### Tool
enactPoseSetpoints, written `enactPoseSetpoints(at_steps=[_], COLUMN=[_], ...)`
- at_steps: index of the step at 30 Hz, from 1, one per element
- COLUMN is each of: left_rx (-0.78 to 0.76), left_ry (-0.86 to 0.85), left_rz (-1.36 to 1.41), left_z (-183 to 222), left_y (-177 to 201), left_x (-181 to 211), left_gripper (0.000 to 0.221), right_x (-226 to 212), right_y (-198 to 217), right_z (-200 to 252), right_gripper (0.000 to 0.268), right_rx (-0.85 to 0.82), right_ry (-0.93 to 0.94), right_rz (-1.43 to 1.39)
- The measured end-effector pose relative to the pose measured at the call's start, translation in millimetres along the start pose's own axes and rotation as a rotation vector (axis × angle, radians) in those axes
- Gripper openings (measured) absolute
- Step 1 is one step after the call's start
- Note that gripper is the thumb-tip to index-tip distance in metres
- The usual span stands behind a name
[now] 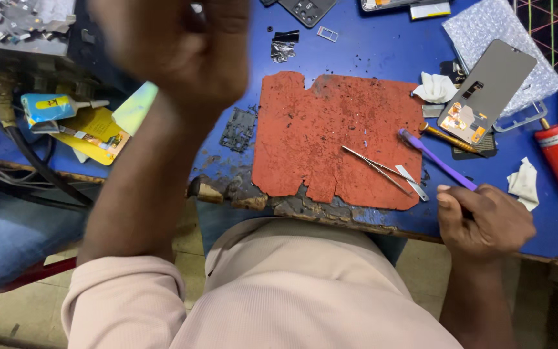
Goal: The person applies adhesive to a smartphone back cover and uses tweezers to place camera lenses into the cutouts. They then wipe the back cover and handle a disassembled phone body, using a purple plastic tool to work on the internal components.
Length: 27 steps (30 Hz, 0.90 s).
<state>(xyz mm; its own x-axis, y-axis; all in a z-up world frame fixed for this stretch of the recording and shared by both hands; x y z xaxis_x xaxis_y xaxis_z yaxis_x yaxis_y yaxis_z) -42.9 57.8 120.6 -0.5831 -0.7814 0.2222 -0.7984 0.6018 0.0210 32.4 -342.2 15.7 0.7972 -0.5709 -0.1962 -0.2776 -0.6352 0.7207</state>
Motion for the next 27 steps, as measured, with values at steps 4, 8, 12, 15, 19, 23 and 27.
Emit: enactPoseSetpoints(at_steps=[4, 8, 12, 15, 19, 23, 27], left_rx=[0.034, -0.129, -0.121, -0.059, -0.103, -0.203, -0.304], left_ry=[0.158, -0.007, 0.112, 0.309, 0.347, 0.355, 0.346], left_rz=[0.230, 0.032, -0.093, -0.076, -0.138, -0.198, -0.224], left_z=[1.0, 2.0, 31.1, 67.9, 104.4, 123.1, 126.5], left_y=[32.5, 57.6, 78.2, 85.8, 83.1, 77.3, 61.7], left_x=[28.2, 65.3, 79.6, 77.7, 75.3, 77.4, 84.5], left_gripper=[0.015, 0.010, 0.010, 0.009, 0.008, 0.013, 0.019], right_x=[-2.6, -2.7, -3.2, -3.4, -7.6, -19.5, -24.0], right_y=[-0.7, 3.2, 0.3, 0.2, -3.0, -6.4, -9.4], right_z=[-7.6, -3.2, -5.6, -5.5, -8.5, -13.0, -14.6], right_gripper=[0.022, 0.021, 0.021, 0.019, 0.016, 0.013, 0.012], right_rx=[-0.001, -0.027, -0.032, -0.042, -0.065, -0.073, -0.083], right_ry=[-0.003, -0.040, -0.010, 0.008, 0.051, 0.124, 0.168], right_rz=[-0.074, -0.093, -0.147, -0.125, -0.092, -0.010, 0.008])
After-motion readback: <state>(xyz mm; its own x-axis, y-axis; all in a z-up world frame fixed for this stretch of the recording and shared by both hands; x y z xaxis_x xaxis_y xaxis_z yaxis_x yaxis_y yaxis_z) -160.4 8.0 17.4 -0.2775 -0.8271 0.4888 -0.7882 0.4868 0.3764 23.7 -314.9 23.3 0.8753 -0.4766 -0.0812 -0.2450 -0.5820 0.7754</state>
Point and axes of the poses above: each hand's wrist, its own z-axis away from the middle knuckle, its own y-axis out of the back of the hand, x = y × z, the point moved 5 cm from there along -z, towards the middle knuckle, and after that the axes turned 6 degrees about z, right-handed, at the moved point
